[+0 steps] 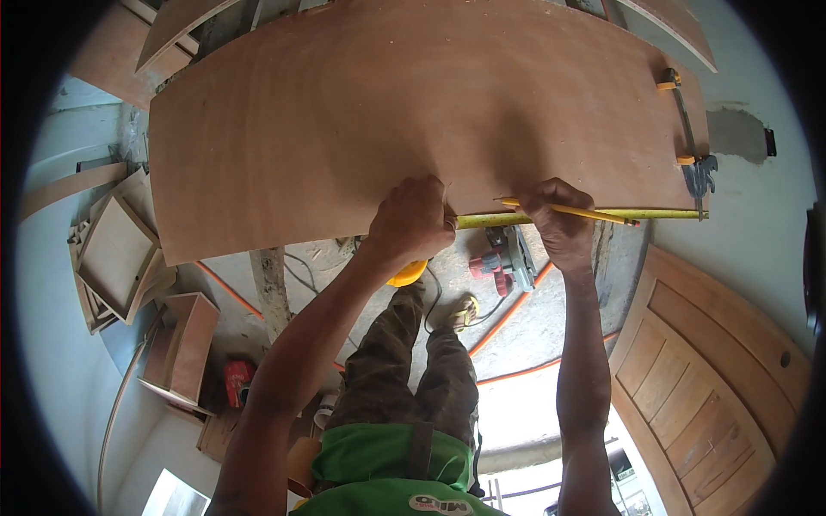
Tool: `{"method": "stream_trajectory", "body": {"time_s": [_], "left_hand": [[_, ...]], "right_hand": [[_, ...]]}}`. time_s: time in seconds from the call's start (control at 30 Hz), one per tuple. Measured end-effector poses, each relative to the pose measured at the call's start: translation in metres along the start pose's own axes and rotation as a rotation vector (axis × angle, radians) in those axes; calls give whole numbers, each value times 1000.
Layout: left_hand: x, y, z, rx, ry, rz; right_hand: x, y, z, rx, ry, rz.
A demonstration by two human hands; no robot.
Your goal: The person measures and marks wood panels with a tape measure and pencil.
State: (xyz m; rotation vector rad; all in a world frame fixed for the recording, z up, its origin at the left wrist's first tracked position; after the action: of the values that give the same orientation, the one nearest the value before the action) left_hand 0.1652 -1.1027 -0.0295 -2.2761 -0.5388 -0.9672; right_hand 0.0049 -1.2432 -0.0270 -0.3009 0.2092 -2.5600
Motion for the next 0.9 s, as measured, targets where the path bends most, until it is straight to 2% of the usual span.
{"method": "stream_trajectory", "body": {"time_s": [0.27, 0.57, 0.77, 0.9], "left_hand": [[3, 1, -1, -5, -19, -5], [2, 2, -1, 24, -41, 30], [1, 0, 0, -3, -4, -24], [3, 1, 0, 8, -11, 30]], "right_hand": [[-29, -11, 3, 111, -61, 194], [-31, -15, 0, 130, -97, 202], [-31, -14, 0, 174, -100, 209], [-31, -15, 0, 151, -114, 195]]}}
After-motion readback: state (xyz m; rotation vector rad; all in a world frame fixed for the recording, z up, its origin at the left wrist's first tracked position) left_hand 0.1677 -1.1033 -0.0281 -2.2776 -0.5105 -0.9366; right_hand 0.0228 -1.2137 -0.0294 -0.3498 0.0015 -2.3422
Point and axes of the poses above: each hand's wrist, its own y-axis towards the middle knuckle, its own x-axis out of the back of the hand, z = x × y, the point moved 3 cm from there along y, towards the middle knuckle, and after that the axes turned 14 degrees about -z, right-handed, at the moved point
